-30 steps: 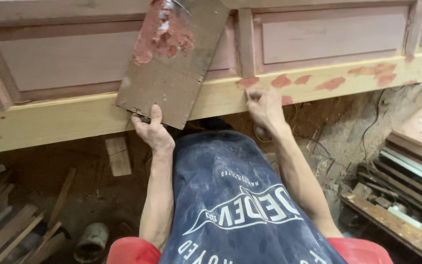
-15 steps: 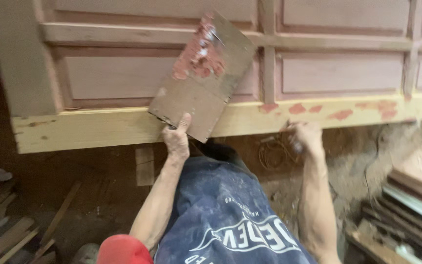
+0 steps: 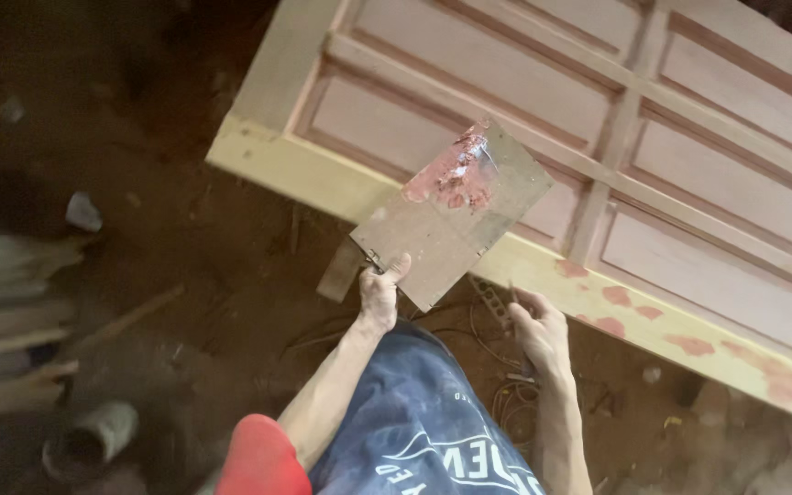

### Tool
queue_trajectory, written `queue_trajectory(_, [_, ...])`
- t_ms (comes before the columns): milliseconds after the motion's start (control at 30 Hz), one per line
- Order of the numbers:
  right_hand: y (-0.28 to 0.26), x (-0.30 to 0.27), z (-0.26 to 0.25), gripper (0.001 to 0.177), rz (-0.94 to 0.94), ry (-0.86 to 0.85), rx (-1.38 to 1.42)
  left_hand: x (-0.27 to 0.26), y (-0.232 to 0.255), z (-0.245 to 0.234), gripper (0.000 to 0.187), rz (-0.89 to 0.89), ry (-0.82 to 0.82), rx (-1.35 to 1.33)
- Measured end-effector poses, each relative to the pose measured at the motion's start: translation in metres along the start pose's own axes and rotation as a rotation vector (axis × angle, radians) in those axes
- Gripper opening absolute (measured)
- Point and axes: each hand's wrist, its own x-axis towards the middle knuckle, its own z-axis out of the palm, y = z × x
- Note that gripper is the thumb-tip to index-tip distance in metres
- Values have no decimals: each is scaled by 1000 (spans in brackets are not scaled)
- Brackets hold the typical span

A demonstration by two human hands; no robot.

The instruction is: The person applies reddish wood filler to a wooden door using a small putty knife, smoothing it into the surface and recessed panels. The person repeatedly scoops filler from a metal palette and spreads it across the door's frame and panels.

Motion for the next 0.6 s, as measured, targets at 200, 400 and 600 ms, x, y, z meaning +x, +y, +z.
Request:
queue_trajectory(200, [97, -30, 0, 39, -47, -35, 342, -74, 4, -64, 36, 17, 146, -14])
queue_trajectory(400, [138, -52, 26, 38, -54, -71, 398, -124, 22, -112, 37, 89, 197, -28])
queue_trajectory(600, [118, -69, 62, 38, -2, -82, 415, -129, 37, -144, 40, 112, 202, -125])
